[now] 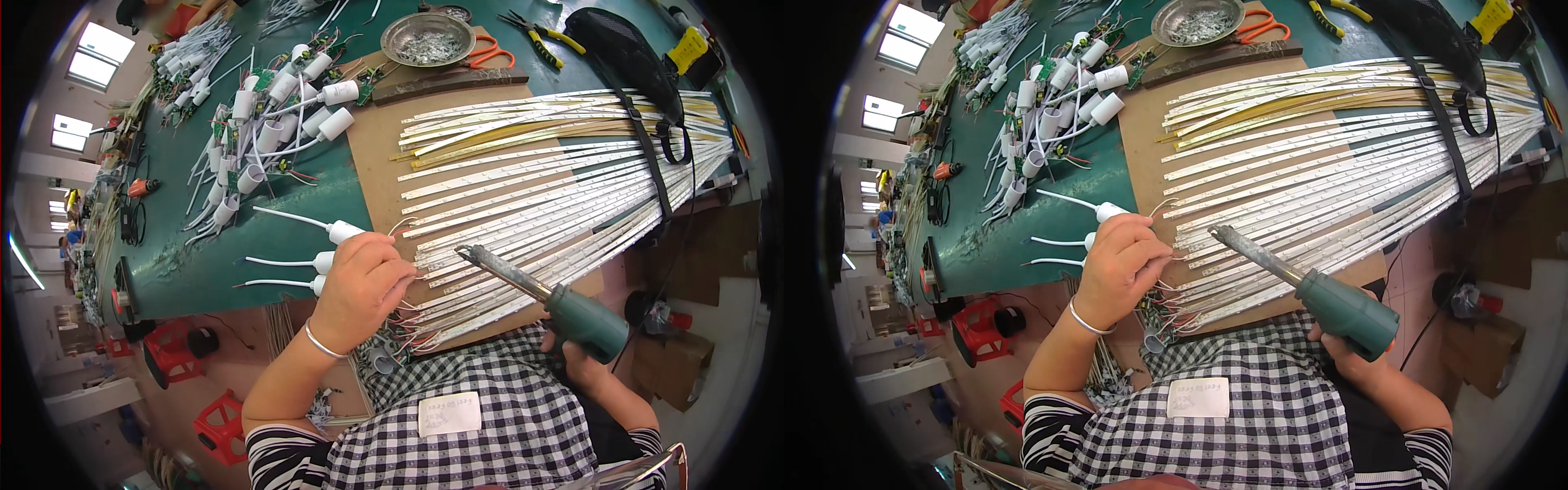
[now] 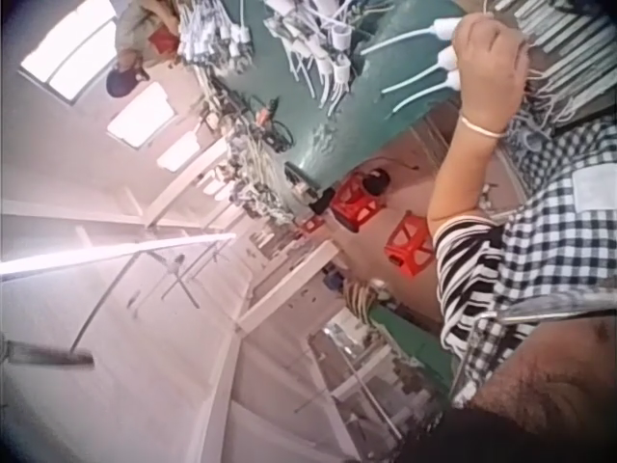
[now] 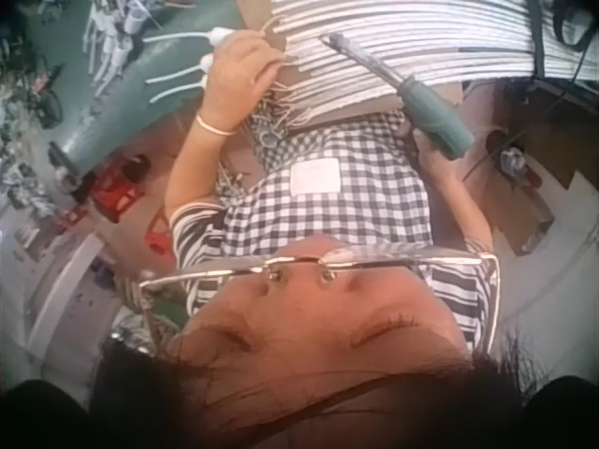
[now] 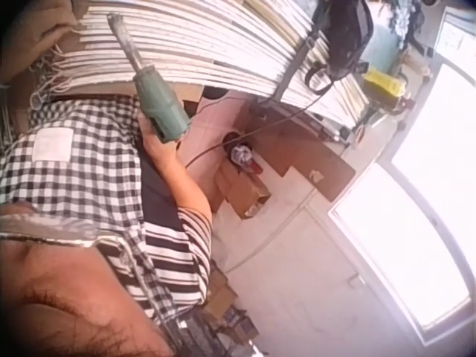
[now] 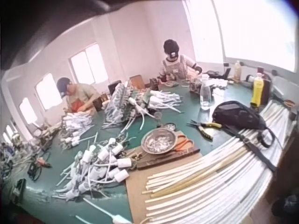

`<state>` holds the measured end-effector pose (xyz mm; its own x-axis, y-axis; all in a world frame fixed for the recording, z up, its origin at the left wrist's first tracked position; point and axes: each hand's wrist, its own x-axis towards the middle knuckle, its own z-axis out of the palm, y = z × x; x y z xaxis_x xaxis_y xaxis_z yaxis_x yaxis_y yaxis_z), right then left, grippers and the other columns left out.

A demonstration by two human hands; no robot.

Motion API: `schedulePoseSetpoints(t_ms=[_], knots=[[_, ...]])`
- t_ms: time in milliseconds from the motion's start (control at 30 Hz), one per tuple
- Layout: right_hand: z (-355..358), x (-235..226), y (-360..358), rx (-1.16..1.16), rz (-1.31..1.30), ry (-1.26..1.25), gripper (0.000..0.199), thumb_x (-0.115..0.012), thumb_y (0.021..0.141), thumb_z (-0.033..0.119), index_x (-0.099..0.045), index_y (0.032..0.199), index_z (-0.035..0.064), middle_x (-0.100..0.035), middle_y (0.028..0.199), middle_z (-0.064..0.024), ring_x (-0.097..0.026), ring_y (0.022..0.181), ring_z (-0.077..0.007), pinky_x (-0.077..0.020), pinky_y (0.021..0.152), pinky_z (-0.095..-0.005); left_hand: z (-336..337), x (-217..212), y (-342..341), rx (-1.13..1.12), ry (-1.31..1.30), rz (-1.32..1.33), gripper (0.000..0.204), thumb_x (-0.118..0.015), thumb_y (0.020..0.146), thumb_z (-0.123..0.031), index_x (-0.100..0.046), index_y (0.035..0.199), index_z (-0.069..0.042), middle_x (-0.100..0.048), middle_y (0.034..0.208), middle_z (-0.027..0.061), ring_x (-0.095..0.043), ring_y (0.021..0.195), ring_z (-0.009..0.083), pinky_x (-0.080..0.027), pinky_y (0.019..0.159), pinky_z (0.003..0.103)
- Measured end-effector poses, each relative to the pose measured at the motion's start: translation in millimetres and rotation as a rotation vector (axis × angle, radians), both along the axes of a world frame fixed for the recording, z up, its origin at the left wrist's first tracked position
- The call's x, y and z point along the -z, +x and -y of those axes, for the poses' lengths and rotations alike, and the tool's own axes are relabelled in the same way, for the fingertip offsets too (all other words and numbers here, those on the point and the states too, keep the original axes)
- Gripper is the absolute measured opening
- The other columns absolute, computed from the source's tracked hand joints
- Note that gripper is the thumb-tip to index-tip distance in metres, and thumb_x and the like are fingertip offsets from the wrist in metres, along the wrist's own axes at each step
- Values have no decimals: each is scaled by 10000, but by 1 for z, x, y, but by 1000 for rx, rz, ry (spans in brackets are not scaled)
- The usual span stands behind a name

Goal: The person solders wires onto LED light strips using a soldering iron.

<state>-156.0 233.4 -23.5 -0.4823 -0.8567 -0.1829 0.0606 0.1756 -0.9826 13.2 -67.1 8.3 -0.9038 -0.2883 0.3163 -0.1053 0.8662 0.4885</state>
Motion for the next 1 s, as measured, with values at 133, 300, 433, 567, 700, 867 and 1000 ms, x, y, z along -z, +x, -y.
schedulePoseSetpoints(t_ms=[133, 300, 433, 567, 700, 867, 1000], knots=[[-7, 3, -4, -76, -88, 8, 493, -623, 853, 111, -401, 1268, -37, -624, 1006, -122, -636, 784, -150, -511, 734, -303, -8, -9, -2, -9, -47, 28, 146, -728, 663, -85, -667, 782, -144, -604, 899, -8, -556, 1009, 247, -306, 889, 398], [-8, -7, -10, -163, -228, 94, 431, -658, 821, 116, -505, 1202, -14, -624, 1048, -121, -642, 877, -196, -509, 787, -330, -21, -7, -3, -35, -124, 91, 127, -723, 660, -122, -657, 762, -159, -588, 954, -26, -490, 1089, 240, -262, 908, 434], [0, -20, -9, -219, -307, 137, 352, -705, 761, 129, -624, 1091, 35, -633, 1095, -110, -614, 982, -272, -483, 866, -360, -22, -3, -2, -61, -117, 132, 115, -712, 659, -126, -643, 745, -160, -580, 983, -30, -476, 1094, 243, -253, 910, 437], [6, -23, -2, -120, -105, 167, 369, -722, 736, 144, -639, 1084, 53, -649, 1078, -88, -606, 1004, -272, -474, 885, -363, -22, -2, -4, -69, -74, 135, 118, -705, 656, -119, -631, 740, -158, -579, 979, -30, -479, 1077, 246, -248, 915, 434], [6, -21, 0, -89, -84, 184, 365, -719, 741, 149, -641, 1086, 57, -659, 1048, -76, -609, 993, -260, -477, 875, -354, -22, -2, -4, -79, -44, 134, 121, -699, 658, -114, -625, 743, -158, -577, 971, -34, -480, 1065, 242, -247, 903, 428], [6, -18, 0, -127, -226, 159, 373, -715, 735, 136, -642, 1093, 63, -660, 1057, -71, -617, 967, -248, -483, 857, -334, -22, -1, -7, -81, -79, 148, 115, -689, 663, -112, -607, 729, -158, -572, 958, -38, -483, 1043, 231, -249, 871, 421], [17, -28, -10, -323, -494, 24, 406, -612, 877, 191, -471, 1193, -21, -625, 869, -58, -637, 742, -142, -507, 760, -309, -21, -2, -7, -77, -77, 164, 113, -688, 663, -114, -605, 727, -157, -571, 963, -38, -481, 1043, 230, -248, 872, 424]])
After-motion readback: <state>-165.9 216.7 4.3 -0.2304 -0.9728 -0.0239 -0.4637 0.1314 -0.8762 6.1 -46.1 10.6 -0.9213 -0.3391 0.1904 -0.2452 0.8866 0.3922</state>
